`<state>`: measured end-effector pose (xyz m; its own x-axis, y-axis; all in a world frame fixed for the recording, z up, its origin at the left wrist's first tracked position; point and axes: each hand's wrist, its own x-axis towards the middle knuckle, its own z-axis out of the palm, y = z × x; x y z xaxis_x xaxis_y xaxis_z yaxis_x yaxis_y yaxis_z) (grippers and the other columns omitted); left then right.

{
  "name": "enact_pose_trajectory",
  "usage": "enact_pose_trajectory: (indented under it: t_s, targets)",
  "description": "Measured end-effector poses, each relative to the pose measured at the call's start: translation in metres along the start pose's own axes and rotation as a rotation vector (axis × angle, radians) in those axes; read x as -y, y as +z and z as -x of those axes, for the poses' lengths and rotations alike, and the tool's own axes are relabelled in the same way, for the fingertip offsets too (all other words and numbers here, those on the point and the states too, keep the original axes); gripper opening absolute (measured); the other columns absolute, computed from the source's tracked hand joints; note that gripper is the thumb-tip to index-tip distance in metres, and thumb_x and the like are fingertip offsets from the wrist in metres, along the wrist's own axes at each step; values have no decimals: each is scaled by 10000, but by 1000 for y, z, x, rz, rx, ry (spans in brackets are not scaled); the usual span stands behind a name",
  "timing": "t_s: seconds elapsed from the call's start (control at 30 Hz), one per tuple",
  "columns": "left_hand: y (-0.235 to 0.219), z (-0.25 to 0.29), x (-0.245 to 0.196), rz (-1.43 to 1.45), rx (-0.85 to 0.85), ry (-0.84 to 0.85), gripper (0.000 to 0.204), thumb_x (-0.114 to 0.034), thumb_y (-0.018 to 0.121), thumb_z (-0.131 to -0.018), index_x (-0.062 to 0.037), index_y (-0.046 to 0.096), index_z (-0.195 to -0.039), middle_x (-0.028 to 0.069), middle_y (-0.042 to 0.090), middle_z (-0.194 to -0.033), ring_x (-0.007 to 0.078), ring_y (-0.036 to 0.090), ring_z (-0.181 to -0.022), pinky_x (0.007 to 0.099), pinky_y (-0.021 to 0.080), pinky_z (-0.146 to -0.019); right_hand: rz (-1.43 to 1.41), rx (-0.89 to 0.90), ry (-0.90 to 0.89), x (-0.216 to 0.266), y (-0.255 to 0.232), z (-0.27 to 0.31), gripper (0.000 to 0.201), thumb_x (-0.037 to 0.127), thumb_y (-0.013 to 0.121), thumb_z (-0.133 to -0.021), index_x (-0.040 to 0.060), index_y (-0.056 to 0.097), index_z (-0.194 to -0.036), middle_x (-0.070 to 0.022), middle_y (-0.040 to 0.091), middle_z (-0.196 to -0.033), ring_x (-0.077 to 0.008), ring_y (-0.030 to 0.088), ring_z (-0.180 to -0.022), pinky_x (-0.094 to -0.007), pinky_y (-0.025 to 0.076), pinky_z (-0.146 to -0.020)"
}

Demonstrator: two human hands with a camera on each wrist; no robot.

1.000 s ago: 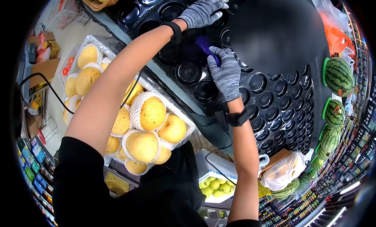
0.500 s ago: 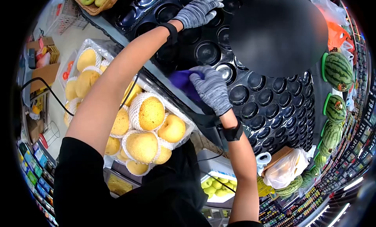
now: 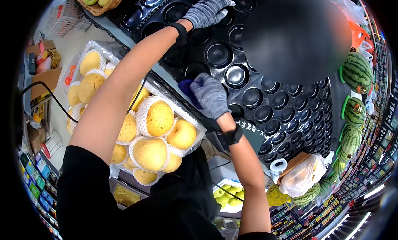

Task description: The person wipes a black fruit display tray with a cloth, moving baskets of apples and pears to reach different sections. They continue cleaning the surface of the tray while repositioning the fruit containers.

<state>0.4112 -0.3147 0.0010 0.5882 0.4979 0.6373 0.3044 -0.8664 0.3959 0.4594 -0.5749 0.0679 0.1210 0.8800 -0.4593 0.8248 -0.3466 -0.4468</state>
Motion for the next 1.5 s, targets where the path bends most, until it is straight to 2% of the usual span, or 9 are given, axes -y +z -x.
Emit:
enact_pose_trajectory:
  t_s: [0.07, 0.3, 0.43, 0.5, 0.63, 0.87, 1.07, 1.33, 1.5]
  targets:
    - [0, -1, -1, -4, -26, 16, 343, -201, 588, -867, -80, 591, -1187, 147, 548, -1331, 319, 476, -1294, 452, 301, -1165, 116, -346, -16, 11, -9, 7, 179, 274, 602, -897, 114, 667, -943, -134, 672, -934, -328, 679, -826, -448, 535, -697]
    - [4, -2, 1, -6, -26, 31, 327, -187, 598, -855, -80, 603, -1164, 144, 562, -1316, 307, 485, -1284, 448, 322, -1152, 467, 19, -18, 25, 14, 1, 248, 312, 588, -897, 184, 718, -1065, -144, 639, -1229, -302, 691, -886, -435, 556, -744]
    - [0, -4, -3, 22, 13, -14, 338, -193, 598, -860, -75, 599, -1177, 140, 555, -1331, 314, 478, -1291, 450, 317, -1153, 141, 77, -85, 23, 10, -22, 263, 317, 607, -870, 128, 756, -977, -173, 692, -1029, -354, 684, -911, -440, 547, -771]
    - [0, -5, -3, -9, 31, -20, 339, -195, 595, -865, -72, 598, -1181, 142, 551, -1339, 316, 472, -1298, 449, 312, -1158, -760, 248, -113, -6, -6, -33, 298, 265, 692, -879, 56, 740, -1087, -77, 745, -998, -156, 682, -854, -280, 532, -806]
    - [0, -2, 0, 1, 31, 3, 353, -201, 590, -872, -73, 594, -1201, 147, 542, -1352, 318, 460, -1314, 446, 304, -1166, -1098, -71, 69, -10, -68, -3, 308, 159, 715, -880, -16, 696, -1133, -68, 723, -1020, -100, 664, -895, -227, 514, -850]
    - [0, -1, -1, 11, 21, -17, 350, -208, 594, -875, -77, 598, -1199, 136, 545, -1358, 311, 467, -1310, 443, 311, -1162, -163, -420, -16, -53, -61, 30, 181, 162, 739, -849, 81, 754, -1011, -108, 671, -866, -231, 670, -783, -332, 533, -715]
    - [-2, -3, -4, -16, 38, -18, 354, -201, 594, -871, -78, 592, -1204, 140, 552, -1346, 311, 471, -1308, 447, 314, -1159, 472, -201, -163, -59, 12, 27, 190, 273, 663, -863, 171, 739, -1004, -75, 643, -959, -279, 669, -795, -405, 543, -664]
    - [-3, -4, -7, -33, 46, 14, 342, -163, 605, -860, -74, 588, -1190, 145, 544, -1339, 335, 471, -1289, 451, 340, -1130, 581, 187, 112, -53, -21, 19, 237, 280, 586, -900, 100, 731, -951, -149, 679, -1007, -307, 690, -889, -433, 553, -750]
    - [-8, -7, -10, -35, 73, 22, 348, -167, 596, -867, -84, 578, -1205, 152, 531, -1348, 339, 454, -1302, 457, 325, -1136, -15, 312, -14, -46, -25, 27, 258, 284, 675, -871, 82, 751, -1012, -147, 728, -941, -287, 699, -889, -370, 546, -810]
